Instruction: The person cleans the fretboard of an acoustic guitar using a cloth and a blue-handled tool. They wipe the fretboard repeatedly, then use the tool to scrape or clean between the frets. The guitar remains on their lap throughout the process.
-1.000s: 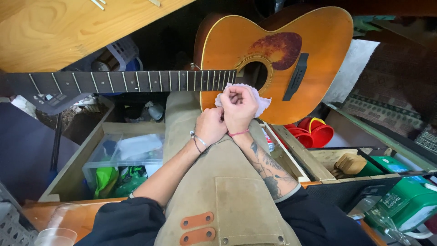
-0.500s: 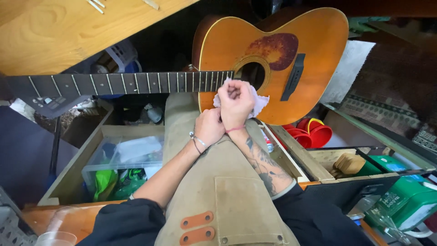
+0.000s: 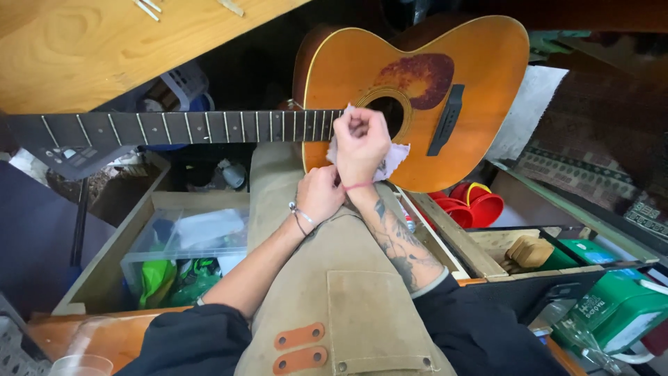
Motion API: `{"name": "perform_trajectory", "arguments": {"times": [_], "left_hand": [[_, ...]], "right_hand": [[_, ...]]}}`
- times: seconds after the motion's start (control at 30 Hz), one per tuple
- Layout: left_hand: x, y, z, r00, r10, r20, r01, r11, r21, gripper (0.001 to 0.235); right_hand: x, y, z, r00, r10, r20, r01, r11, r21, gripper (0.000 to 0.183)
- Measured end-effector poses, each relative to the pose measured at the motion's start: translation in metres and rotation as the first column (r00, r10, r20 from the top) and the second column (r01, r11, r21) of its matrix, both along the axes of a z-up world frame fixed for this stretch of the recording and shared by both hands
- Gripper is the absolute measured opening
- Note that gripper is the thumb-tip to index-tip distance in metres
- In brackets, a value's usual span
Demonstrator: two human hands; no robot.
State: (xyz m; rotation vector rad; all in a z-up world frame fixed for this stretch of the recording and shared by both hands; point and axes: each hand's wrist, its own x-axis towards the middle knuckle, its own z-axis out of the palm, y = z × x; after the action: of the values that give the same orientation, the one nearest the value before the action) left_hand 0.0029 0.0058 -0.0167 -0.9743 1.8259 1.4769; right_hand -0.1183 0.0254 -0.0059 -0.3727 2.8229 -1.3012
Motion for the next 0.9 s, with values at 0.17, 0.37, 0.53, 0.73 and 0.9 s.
{"name": "perform_trajectory", "arguments": {"times": [0.17, 0.37, 0.53, 0.73, 0.9], "left_hand": [[0.0, 0.0, 0.001, 1.0, -0.013, 0.011, 0.013, 1.0, -0.001, 0.037], [-0.002, -0.002, 0.003, 0.995, -0.094, -0.029, 0.092, 0.994, -0.058, 0.038], [0.001, 0.0, -0.002, 0.996, -0.084, -0.036, 0.082, 0.995, -0.05, 0.039], [0.004, 0.004, -0.008, 0.996, -0.078, -0.051, 0.076, 0.996, -0.055, 0.039], [0.005, 0.002, -0.005, 0.995, -0.072, -0.069, 0.069, 0.997, -0.045, 0.038]], "right_hand": [[0.01, 0.006, 0.013, 0.999, 0.03, 0.009, -0.031, 0.999, 0.034, 0.016], [0.037, 0.049, -0.007, 0.992, 0.051, 0.111, -0.063, 0.993, 0.103, 0.016], [0.036, 0.051, -0.005, 0.99, 0.062, 0.127, -0.064, 0.998, 0.014, 0.015], [0.032, 0.034, 0.0, 0.988, 0.103, 0.115, -0.099, 0.994, -0.046, 0.015], [0.032, 0.03, 0.003, 0.987, 0.099, 0.127, -0.093, 0.994, -0.052, 0.014]]}}
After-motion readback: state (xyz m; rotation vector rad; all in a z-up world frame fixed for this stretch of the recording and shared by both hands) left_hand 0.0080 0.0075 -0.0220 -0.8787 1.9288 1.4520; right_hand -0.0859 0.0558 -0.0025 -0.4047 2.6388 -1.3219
